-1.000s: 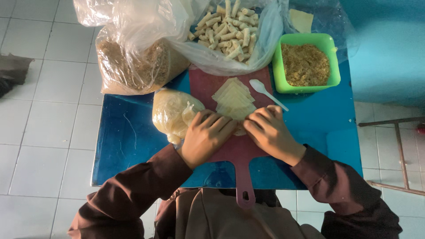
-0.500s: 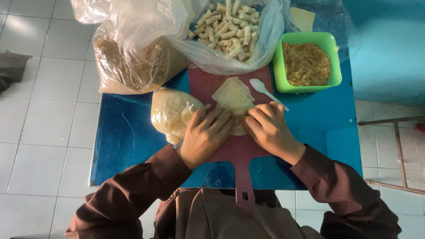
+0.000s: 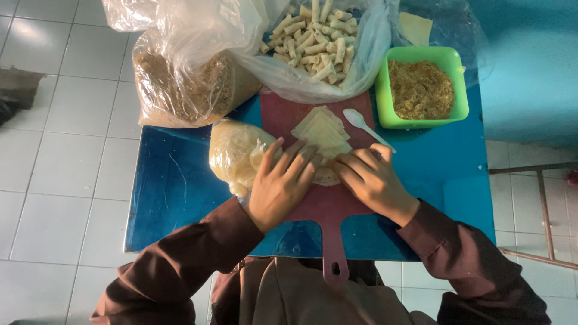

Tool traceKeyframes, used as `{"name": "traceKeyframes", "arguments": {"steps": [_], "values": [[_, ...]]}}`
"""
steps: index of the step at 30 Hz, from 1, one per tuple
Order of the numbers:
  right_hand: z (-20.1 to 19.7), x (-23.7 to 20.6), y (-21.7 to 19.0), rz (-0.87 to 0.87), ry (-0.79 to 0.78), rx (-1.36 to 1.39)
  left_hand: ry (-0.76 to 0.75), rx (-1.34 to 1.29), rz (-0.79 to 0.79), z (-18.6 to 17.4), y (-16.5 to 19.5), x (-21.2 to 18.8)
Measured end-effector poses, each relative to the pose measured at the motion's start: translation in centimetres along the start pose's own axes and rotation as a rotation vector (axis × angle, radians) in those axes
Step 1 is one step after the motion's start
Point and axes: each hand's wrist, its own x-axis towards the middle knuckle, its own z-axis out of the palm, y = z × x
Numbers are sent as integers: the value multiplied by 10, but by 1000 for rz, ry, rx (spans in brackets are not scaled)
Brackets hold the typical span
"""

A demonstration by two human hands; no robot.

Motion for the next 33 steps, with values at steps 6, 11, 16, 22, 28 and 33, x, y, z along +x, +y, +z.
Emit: {"name": "traceKeyframes", "arguments": {"steps": [6,11,16,22,28,33], "values": [[0,-1,0,9,-10,1,19,-49,31,-1,-1,-1],[6,-1,0,37,-2,-115,5,-32,19,-2,-1,-1],[9,-2,3,45,-3,-175,13,-27,1,-1,1,2],[7,7,7,96,-9,-12,12,-63,-24,-1,1,2],[-8,17,16,469,65,385,20,-78,-8,-2,1,3],[-26,29,38,696,-44,945,41,-60,-11,-2,2,4]]}}
